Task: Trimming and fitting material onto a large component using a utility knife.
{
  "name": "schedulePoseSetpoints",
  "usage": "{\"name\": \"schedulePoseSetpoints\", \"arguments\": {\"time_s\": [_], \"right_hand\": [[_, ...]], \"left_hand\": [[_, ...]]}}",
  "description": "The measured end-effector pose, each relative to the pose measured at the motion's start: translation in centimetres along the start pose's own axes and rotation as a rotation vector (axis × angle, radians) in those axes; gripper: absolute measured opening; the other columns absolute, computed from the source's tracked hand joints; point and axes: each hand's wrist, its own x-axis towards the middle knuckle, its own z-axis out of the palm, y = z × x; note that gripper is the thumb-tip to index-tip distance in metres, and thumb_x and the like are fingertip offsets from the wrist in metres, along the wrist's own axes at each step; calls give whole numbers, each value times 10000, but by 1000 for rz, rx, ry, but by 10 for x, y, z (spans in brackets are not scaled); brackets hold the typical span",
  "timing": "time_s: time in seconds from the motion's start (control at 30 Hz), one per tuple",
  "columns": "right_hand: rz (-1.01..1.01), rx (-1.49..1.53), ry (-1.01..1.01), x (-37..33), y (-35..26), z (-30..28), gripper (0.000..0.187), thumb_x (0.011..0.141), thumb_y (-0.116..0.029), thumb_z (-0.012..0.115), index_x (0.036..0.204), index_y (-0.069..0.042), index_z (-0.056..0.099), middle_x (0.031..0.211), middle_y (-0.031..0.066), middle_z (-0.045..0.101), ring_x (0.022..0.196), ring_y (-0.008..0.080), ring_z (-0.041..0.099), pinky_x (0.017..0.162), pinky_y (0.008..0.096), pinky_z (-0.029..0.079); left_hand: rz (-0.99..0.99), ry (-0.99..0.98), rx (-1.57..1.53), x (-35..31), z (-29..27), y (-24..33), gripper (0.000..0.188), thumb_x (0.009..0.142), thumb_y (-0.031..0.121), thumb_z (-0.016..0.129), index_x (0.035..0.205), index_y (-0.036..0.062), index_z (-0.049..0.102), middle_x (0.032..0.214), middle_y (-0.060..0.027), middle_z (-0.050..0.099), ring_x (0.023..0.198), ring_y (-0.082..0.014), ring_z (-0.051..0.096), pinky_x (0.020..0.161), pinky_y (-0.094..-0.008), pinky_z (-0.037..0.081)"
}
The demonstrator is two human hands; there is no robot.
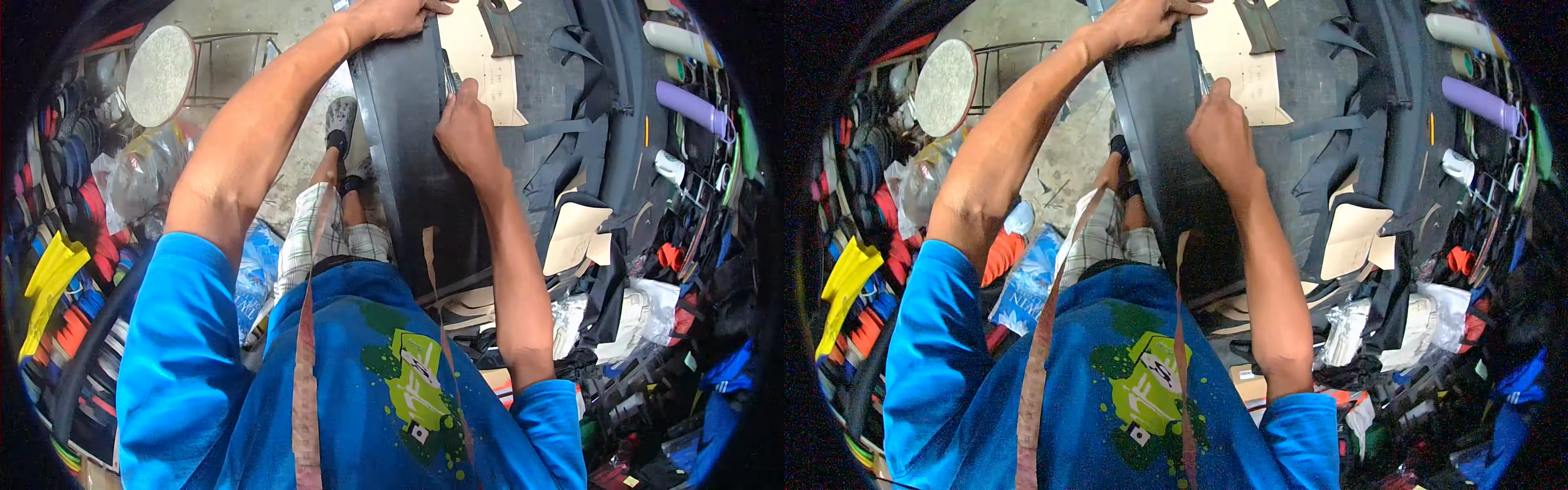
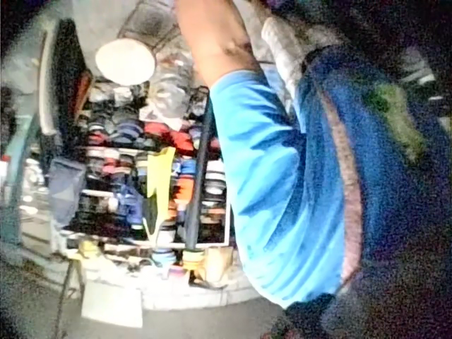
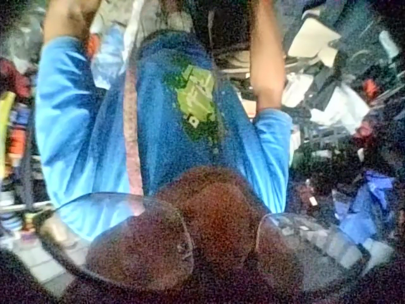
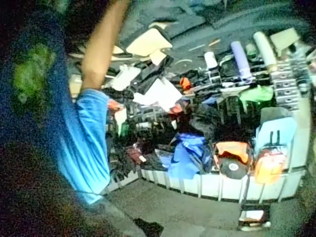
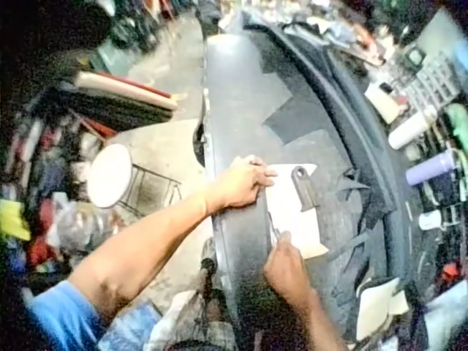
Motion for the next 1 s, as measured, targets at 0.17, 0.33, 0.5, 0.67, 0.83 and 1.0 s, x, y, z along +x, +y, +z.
{"name": "schedulePoseSetpoints", "arguments": {"time_s": [0.17,0.33,0.5,0.67,0.83,1.0], "right_hand": [[-28,4,37,-11,12,8,122,1022,-65,485,996,31,414,746,318,643,660,504,660,634,578,515],[-30,41,39,-24,12,11,121,1024,-59,488,996,25,405,739,315,630,639,503,643,615,580,494],[-10,82,47,-36,19,17,131,1035,-59,485,989,15,388,731,325,594,618,502,611,612,594,445],[52,88,26,-55,18,13,136,1035,-71,485,992,17,391,746,334,605,651,519,627,617,594,449],[68,70,-9,-61,19,15,143,1034,-86,485,1014,30,404,773,348,625,697,547,643,636,609,453],[79,39,-59,-54,18,-5,149,1031,-93,481,1031,42,416,800,364,645,731,561,657,658,626,467]], "left_hand": [[-177,-184,71,6,-17,16,275,763,42,601,941,60,810,1170,-59,777,990,-340,674,902,-413,560],[241,59,265,0,-20,1,275,756,30,600,934,51,809,1158,-60,782,976,-340,678,904,-406,561],[247,66,217,-2,-15,-4,270,755,24,601,927,44,808,1154,-61,785,962,-338,680,902,-400,564],[117,-3,131,-1,-32,30,268,760,30,602,931,50,809,1160,-61,782,968,-336,677,902,-403,560],[103,-51,188,-8,-23,21,263,769,47,603,942,64,799,1204,-66,754,1042,-332,649,943,-439,521],[-117,-380,-47,-21,-5,90,259,774,63,601,956,74,785,1246,-72,707,1123,-329,604,1005,-466,457]]}}
